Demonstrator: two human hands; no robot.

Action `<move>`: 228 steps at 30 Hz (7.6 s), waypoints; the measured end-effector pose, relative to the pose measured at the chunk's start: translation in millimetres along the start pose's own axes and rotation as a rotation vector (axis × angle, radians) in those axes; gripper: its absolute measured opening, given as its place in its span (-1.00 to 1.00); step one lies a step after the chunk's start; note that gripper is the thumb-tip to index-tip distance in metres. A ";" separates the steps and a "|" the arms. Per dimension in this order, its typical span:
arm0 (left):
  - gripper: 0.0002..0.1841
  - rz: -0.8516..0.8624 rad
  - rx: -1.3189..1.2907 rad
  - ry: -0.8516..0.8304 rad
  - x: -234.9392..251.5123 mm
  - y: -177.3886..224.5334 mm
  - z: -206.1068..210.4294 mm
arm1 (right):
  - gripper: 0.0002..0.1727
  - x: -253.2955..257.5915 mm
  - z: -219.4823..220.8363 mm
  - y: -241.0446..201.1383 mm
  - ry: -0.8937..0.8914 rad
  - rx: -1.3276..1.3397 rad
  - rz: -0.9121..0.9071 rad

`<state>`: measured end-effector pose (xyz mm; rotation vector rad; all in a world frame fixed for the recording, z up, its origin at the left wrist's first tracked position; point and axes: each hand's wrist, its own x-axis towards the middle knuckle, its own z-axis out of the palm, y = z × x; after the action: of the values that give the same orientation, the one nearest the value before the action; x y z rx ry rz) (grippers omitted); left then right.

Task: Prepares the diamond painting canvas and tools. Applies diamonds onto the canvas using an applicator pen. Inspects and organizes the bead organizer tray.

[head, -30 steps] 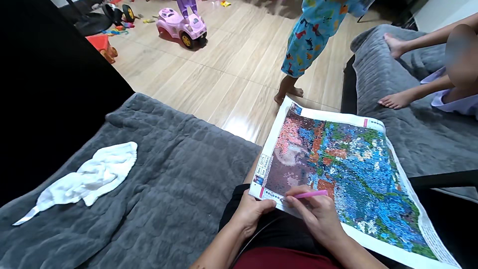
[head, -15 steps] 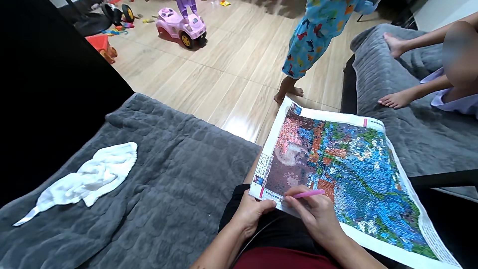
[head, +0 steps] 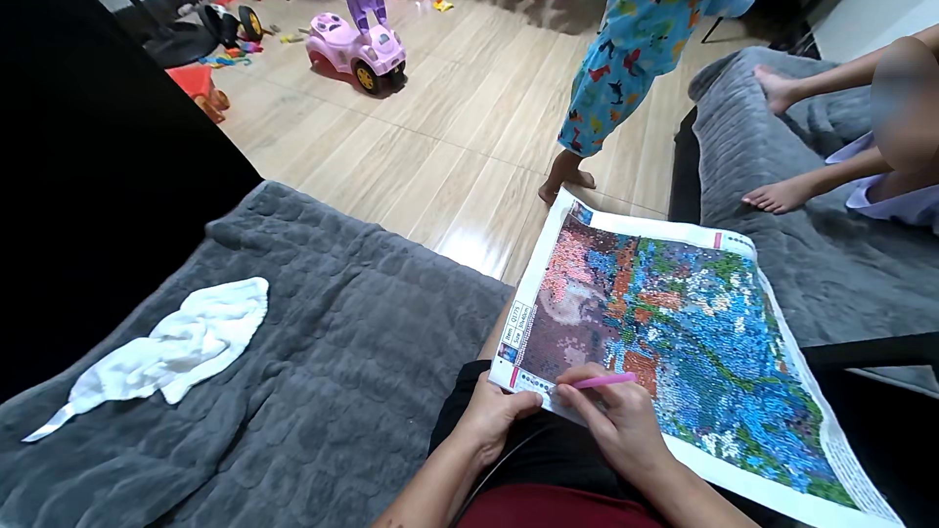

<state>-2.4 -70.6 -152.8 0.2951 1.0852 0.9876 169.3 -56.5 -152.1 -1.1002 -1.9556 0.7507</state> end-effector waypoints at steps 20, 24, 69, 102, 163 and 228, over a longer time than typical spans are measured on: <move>-0.66 -0.017 0.022 0.053 1.8 0.8 7.2 | -0.80 0.0 -2.0 0.0 0.055 0.153 0.142; -0.64 -0.006 0.014 0.044 0.9 1.6 7.2 | -0.79 0.9 0.0 0.3 0.039 0.137 0.147; -0.82 -0.033 -0.051 0.042 -0.2 2.5 5.9 | -0.81 0.9 1.1 -2.7 -0.018 0.176 0.152; -0.77 -0.085 -0.118 -0.014 -2.3 5.5 0.5 | -0.80 51.2 -12.3 -18.9 0.075 0.638 0.633; -0.73 -0.165 -0.166 0.080 1.3 9.3 7.4 | -0.82 88.2 -27.1 -8.4 0.389 0.822 0.830; -0.64 -0.130 0.003 0.265 54.9 33.2 40.3 | -0.80 40.1 -0.7 42.4 0.143 0.420 0.286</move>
<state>20.2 1.3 -145.4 0.0948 1.3295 0.9259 174.6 -1.8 -171.5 -1.1437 -1.4478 1.1420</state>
